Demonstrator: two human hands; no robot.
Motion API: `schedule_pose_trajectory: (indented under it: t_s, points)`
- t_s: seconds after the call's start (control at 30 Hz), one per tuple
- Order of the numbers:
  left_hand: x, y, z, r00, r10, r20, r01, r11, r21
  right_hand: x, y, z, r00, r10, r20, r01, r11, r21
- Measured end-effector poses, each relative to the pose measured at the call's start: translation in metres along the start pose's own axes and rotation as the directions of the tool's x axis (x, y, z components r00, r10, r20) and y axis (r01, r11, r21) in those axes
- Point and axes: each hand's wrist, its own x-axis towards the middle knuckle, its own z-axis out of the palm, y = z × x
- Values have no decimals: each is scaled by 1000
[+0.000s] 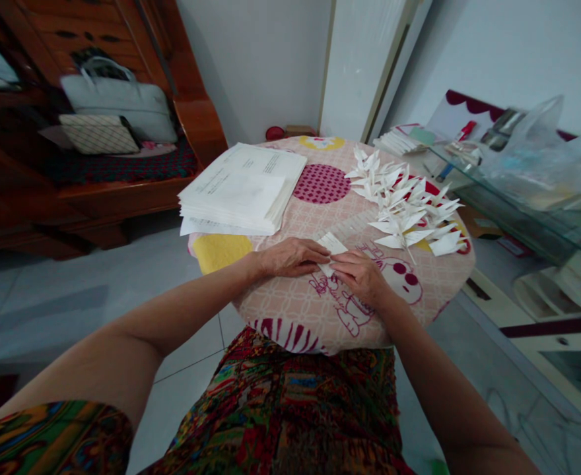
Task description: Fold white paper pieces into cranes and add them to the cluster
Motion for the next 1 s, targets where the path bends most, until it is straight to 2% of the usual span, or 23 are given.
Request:
schedule_pose_trajectory:
  t_s: [0.2, 0.37, 0.53, 0.73, 1.0]
  points:
    - [0, -2, 2, 998, -64, -23, 63, 998, -24, -1, -1, 0, 1000, 24, -12, -25, 1000, -11]
    - [6, -7, -3, 996, -86, 23, 87, 996, -28, -1, -7, -2, 1000, 26, 17, -25, 998, -53]
    - [12, -9, -2, 986, -165, 6, 165, 986, -13, -2, -10, 0, 992, 111, 56, -108, 993, -52]
    - [12, -8, 2, 984, -174, -44, 172, 984, -40, -8, -11, 3, 988, 129, 84, -132, 991, 28]
    - [11, -9, 4, 981, -188, -49, 186, 982, -34, -16, -11, 7, 988, 142, 57, -147, 985, 95]
